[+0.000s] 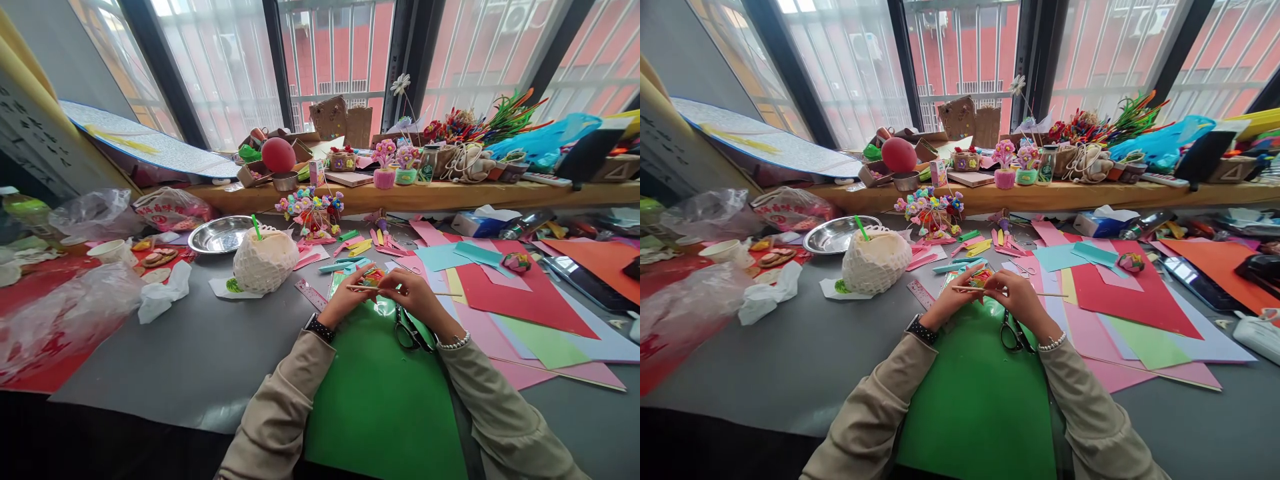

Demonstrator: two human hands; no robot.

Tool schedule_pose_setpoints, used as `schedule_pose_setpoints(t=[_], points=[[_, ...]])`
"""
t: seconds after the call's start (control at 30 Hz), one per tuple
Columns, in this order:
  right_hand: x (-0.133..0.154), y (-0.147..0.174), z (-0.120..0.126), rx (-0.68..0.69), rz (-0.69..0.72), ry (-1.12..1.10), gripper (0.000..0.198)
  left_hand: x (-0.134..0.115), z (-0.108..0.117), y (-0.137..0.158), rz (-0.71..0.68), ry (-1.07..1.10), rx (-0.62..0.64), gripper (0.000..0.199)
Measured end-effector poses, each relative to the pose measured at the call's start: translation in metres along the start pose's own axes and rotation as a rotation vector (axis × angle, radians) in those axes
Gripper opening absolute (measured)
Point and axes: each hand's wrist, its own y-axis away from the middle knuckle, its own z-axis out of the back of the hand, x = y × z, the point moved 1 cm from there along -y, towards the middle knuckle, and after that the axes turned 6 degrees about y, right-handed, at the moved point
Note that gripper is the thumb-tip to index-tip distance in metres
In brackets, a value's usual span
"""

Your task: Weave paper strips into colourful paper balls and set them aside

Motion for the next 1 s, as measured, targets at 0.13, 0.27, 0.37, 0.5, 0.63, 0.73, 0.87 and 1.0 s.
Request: schedule_pose_setpoints(t=[0.13, 0.27, 0.37, 0.5, 0.63, 0.73, 0.87, 1.0], points=[[-0.001, 0.001, -0.002, -0.057, 0.011, 0.062, 0.015, 0.002, -0.001, 0.0, 0.059, 0.081, 0.009, 0.078], [-0.001, 0.003, -0.005, -0.141, 0.061, 0.188, 0.017, 0.0, -0.003, 0.001, 0.109, 0.13, -0.008, 0.078], [0.002, 0.003, -0.008, -0.219, 0.138, 0.329, 0.02, -0.003, -0.004, 0.002, 0.149, 0.214, -0.012, 0.075], [0.006, 0.004, -0.011, -0.267, 0.2, 0.442, 0.023, -0.004, -0.006, 0.003, 0.174, 0.322, -0.01, 0.055], [0.007, 0.004, -0.014, -0.299, 0.203, 0.421, 0.022, 0.0, -0.004, 0.002, 0.169, 0.316, -0.036, 0.054], [0.004, 0.004, -0.015, -0.285, 0.173, 0.376, 0.02, 0.002, -0.002, 0.001, 0.164, 0.303, -0.035, 0.057], [0.003, 0.004, -0.016, -0.248, 0.142, 0.334, 0.016, 0.004, -0.002, 0.001, 0.154, 0.269, -0.042, 0.059], [0.004, 0.004, -0.014, -0.249, 0.106, 0.33, 0.017, 0.003, -0.004, 0.0, 0.15, 0.237, -0.083, 0.067]])
